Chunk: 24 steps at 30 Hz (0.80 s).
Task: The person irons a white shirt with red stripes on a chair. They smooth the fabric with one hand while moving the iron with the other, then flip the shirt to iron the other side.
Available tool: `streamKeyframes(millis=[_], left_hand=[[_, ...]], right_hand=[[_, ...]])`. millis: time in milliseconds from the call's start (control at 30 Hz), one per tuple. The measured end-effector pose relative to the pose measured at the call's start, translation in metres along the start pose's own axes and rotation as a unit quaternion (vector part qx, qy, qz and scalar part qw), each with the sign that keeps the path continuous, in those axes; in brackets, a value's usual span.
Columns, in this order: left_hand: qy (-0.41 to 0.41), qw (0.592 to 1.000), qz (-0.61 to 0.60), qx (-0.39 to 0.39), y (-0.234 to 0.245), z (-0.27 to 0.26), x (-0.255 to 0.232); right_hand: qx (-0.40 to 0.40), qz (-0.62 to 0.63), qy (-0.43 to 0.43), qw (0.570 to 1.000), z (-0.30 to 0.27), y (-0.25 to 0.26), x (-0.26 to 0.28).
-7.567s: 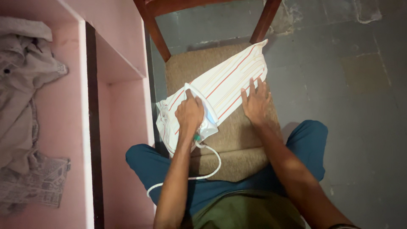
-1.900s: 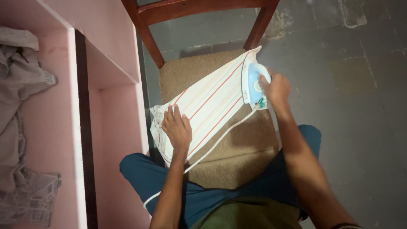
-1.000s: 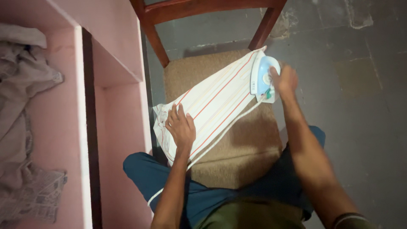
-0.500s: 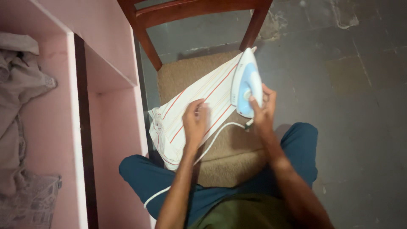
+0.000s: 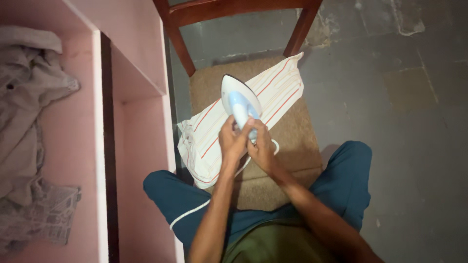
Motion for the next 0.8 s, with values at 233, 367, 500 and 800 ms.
streamKeyframes(millis=[233, 367, 500, 800], left_hand=[[-0.078, 0.992, 0.021, -0.096, 0.092, 0.006, 0.025], [-0.155, 0.973, -0.016, -0.169, 0.151, -0.020, -0.006], [-0.177, 0.954, -0.016, -0.243, 0.217, -0.043, -0.052], [-0.236, 0.915, 0.061, -0.321, 0.307, -0.075, -0.110]], right_hand=[[0.028, -0.172, 0.042, 0.984, 0.022, 0.034, -0.018], [0.039, -0.197, 0.022, 0.979, 0.040, 0.035, -0.065], [0.122, -0.271, -0.022, 0.954, 0.037, 0.018, -0.111], [0.146, -0.307, -0.033, 0.940, 0.027, 0.008, -0.135]])
Point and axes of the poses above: each hand's wrist, its own z-axis towards the middle knuckle, its own y-axis out of the back of the hand, x = y × z, the point moved 9 cm from there along z, towards the middle knuckle, and after that the axes turned 1 degree about -y, right-handed, at the moved point
